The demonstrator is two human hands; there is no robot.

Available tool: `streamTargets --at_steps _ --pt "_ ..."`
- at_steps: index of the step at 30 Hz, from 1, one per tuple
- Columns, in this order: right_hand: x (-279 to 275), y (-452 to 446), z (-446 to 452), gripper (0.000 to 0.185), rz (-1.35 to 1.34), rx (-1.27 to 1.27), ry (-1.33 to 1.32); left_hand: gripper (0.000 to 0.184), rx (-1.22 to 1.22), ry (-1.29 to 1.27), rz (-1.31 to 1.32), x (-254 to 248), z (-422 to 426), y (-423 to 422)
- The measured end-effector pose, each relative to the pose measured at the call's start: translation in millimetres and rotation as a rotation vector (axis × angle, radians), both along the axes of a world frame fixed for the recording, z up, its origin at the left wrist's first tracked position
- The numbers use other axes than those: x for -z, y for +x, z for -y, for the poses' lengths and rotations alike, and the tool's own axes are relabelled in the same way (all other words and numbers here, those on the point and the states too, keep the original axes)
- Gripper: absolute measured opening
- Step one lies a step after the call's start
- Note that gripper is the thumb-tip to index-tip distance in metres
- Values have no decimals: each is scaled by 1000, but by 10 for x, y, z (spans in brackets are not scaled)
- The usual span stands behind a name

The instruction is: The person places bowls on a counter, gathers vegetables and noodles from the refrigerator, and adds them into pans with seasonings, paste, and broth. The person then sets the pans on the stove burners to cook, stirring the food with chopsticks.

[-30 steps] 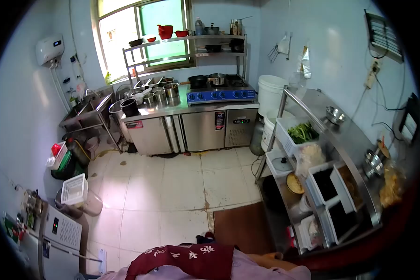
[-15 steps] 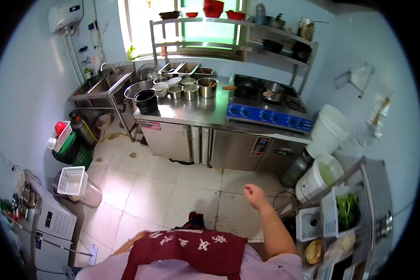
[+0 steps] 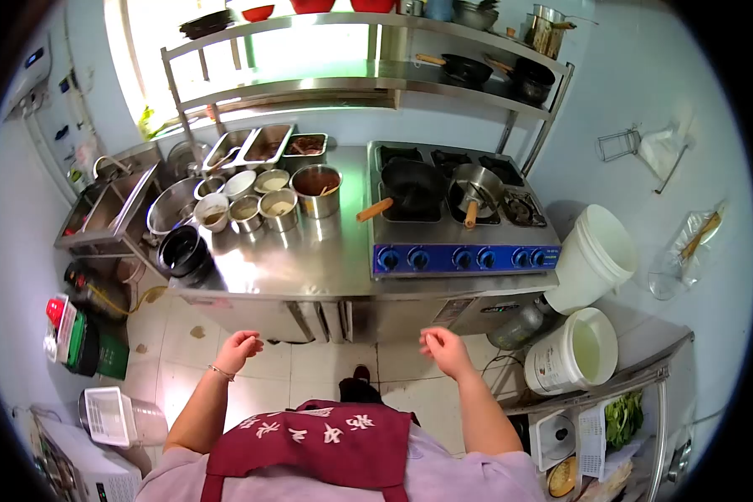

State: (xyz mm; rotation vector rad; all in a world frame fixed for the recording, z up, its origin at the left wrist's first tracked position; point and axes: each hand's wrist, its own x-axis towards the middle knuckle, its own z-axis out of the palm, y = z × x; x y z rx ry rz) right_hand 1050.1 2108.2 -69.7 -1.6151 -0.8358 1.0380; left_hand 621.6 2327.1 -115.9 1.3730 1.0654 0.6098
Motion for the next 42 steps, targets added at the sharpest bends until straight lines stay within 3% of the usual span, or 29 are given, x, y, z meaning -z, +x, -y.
streamTargets --at_steps 2,4,5,6,7,8,10,12,13,16,17,21,23,26,28,31,33,35,36,37,39,42 --pt "-561 121 -640 24 38 72 170 18 -14 4 189 -606 -335 426" --pt "-851 219 -1231 27 98 179 310 18 30 27 55 -745 -737 802" --pt "-788 368 -1533 32 198 226 397 20 59 57 -63 -832 -927 983" --pt "-775 502 -1806 41 531 293 483 28 27 69 -116 -1009 -1038 1243" --pt "-938 531 -2007 48 696 313 521 28 32 66 -125 -1042 -1238 1456" --pt "-1003 623 -2162 51 768 282 449 26 51 28 -113 -967 -1410 1656" --pt "-1344 735 -2515 57 883 244 377 25 47 -18 -119 -1309 -1737 1831" --pt "-1276 830 -2770 62 956 186 380 26 3 -99 155 -1315 -1870 1705" --pt "-1351 833 -2850 61 930 172 359 26 -68 -112 143 -1296 -1921 1556" --pt "-1470 854 -3008 63 1087 159 387 37 -642 -491 473 -913 -2290 861" --pt "-1278 867 -3020 63 895 172 337 43 -794 -488 587 -583 -2417 477" --pt "-1193 799 -3024 64 840 181 299 58 -1239 -394 519 -242 -2966 -653" --pt "-530 658 -2964 67 811 168 265 54 -1306 -296 450 240 -3017 -1019" --pt "-644 505 -2992 69 767 212 178 47 -1324 -350 378 304 -3180 -1230" --pt "-984 574 -2924 68 853 230 130 45 -1297 -332 312 52 -3274 -1217" --pt "-240 735 -2564 64 1118 358 108 36 -1294 -346 258 547 -3180 -1255" --pt "-665 600 -2463 53 1319 466 337 31 -1265 -332 262 634 -3225 -1343" --pt "-1038 479 -2559 44 1210 595 592 31 -1249 -364 242 538 -3203 -1322" --pt "-1255 383 -2708 39 1236 556 770 31 -1245 -376 248 495 -3190 -1324" --pt "-1363 313 -2804 39 1002 448 856 32 -1242 -385 254 466 -3183 -1344" --pt "-1614 104 -3253 37 843 259 988 34 -1220 -390 250 423 -3172 -1452" --pt "-2201 -563 -4197 32 809 -35 1169 42 -1033 -419 183 256 -3073 -1704"
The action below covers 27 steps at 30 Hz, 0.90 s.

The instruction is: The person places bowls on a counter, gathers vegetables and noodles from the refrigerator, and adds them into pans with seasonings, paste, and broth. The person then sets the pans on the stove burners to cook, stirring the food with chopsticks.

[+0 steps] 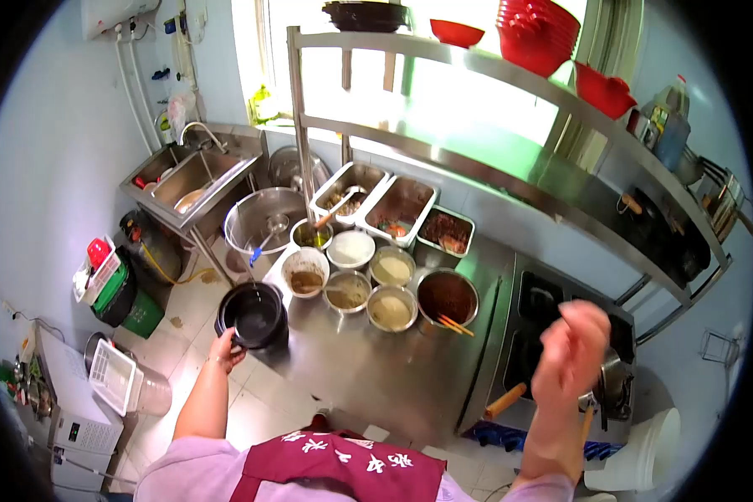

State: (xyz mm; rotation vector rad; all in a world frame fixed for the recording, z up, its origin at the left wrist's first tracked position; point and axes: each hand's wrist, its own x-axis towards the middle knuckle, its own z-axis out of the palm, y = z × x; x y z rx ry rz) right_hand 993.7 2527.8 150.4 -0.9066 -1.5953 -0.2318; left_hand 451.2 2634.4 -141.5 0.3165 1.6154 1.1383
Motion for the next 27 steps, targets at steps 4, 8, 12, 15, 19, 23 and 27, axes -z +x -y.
streamTargets --at_steps 4,8,12,15,19,23,27 --pt "-1008 -919 -1436 29 248 -10 -33 41 378 -34 5 -337 38 -480" --pt "-2101 -1770 -3026 15 520 310 200 39 485 22 27 -578 -23 -803" --pt "-2823 -2182 -4210 34 596 601 9 34 649 -30 98 -538 -85 -935" --pt "-3070 -2409 -4562 52 630 714 -389 34 671 -42 207 -387 -135 -1023" --pt "-3415 -2374 -5026 51 702 713 -553 31 704 -142 179 -652 -194 -998" --pt "-3309 -2381 -5100 44 789 721 -539 30 749 -153 214 -218 -185 -1049" --pt "-3299 -2308 -5223 37 726 570 -489 29 734 -119 253 -214 -195 -1042"
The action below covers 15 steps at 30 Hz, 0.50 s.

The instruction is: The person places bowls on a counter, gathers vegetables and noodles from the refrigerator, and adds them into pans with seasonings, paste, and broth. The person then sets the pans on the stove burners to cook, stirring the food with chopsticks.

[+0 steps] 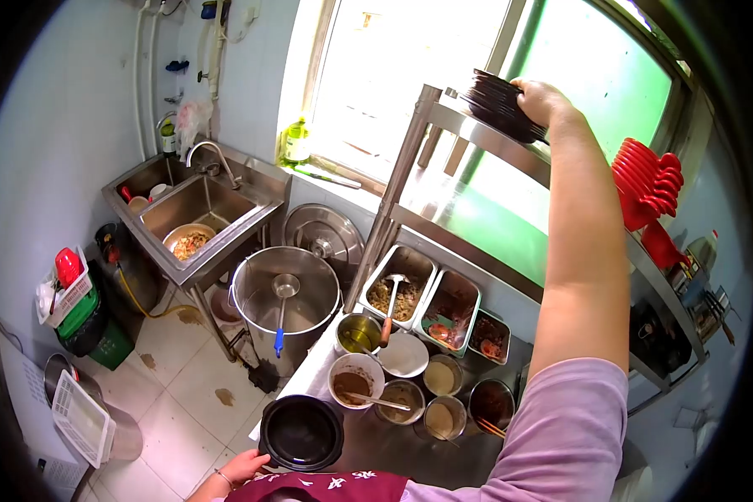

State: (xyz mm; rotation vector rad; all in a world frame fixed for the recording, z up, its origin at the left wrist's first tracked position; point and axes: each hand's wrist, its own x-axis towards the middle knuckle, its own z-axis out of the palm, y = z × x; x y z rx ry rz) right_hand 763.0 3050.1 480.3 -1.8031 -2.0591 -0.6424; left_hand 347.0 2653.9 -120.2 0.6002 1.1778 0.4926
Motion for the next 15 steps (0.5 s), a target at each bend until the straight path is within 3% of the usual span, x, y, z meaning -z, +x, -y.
streamTargets --at_steps 2,4,6,8,10,15 --pt "-42 20 -35 35 -52 -64 -29 29 -27 -14 3 30 8 4" --pt "-45 -2 -38 31 148 94 94 30 19 102 15 179 27 -2" --pt "-20 -54 11 29 153 112 140 30 11 55 12 97 24 21" --pt "-55 3 -6 27 161 170 423 31 7 20 11 30 -1 55" --pt "-14 115 47 27 104 150 456 32 -32 54 62 229 19 55" --pt "-20 247 759 25 164 -159 709 35 -66 55 -31 -121 -51 156"
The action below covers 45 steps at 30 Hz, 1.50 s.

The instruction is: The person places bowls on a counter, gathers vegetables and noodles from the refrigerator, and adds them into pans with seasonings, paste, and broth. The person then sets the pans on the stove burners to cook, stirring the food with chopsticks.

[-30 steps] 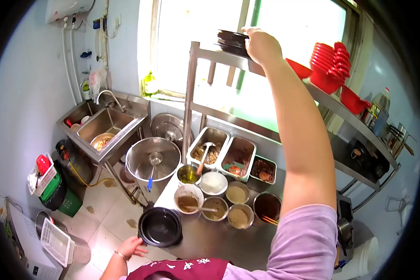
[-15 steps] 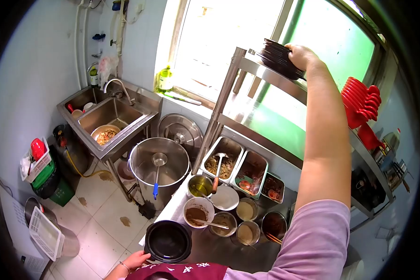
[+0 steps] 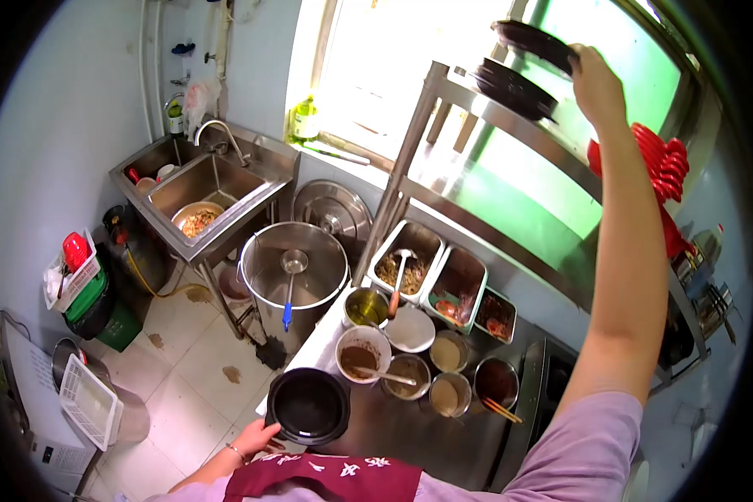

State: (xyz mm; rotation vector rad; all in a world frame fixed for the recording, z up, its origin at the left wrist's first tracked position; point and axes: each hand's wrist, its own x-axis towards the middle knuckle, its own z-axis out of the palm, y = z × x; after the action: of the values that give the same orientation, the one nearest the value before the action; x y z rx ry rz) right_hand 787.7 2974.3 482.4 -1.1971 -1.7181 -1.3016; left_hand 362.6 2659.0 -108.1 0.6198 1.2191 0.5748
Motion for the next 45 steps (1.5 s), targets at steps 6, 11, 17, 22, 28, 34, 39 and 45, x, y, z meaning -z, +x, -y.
streamTargets --at_steps 6,11,17,22,28,34,39,45 --pt "939 -25 2032 24 -385 -297 -181 33 -361 343 -429 368 99 -126" --pt "2300 214 3532 18 -297 -525 -192 9 -484 676 -328 -579 229 171" --pt "4275 408 4843 32 -507 -519 -771 16 157 558 -11 -781 819 1305" --pt "5743 699 5315 30 -552 -286 -839 27 581 215 -31 6 1102 2141" --pt "6834 391 5388 30 -563 -96 -1023 27 343 -177 177 764 1327 2847" --pt "6719 347 5092 37 -799 -399 -1324 22 45 222 -161 1457 992 2468" --pt "6873 772 4511 43 -1097 22 -1245 42 1 516 -396 1502 641 2118" --pt "7079 442 4096 59 -1253 166 -1466 46 -71 580 -551 1361 444 2117"
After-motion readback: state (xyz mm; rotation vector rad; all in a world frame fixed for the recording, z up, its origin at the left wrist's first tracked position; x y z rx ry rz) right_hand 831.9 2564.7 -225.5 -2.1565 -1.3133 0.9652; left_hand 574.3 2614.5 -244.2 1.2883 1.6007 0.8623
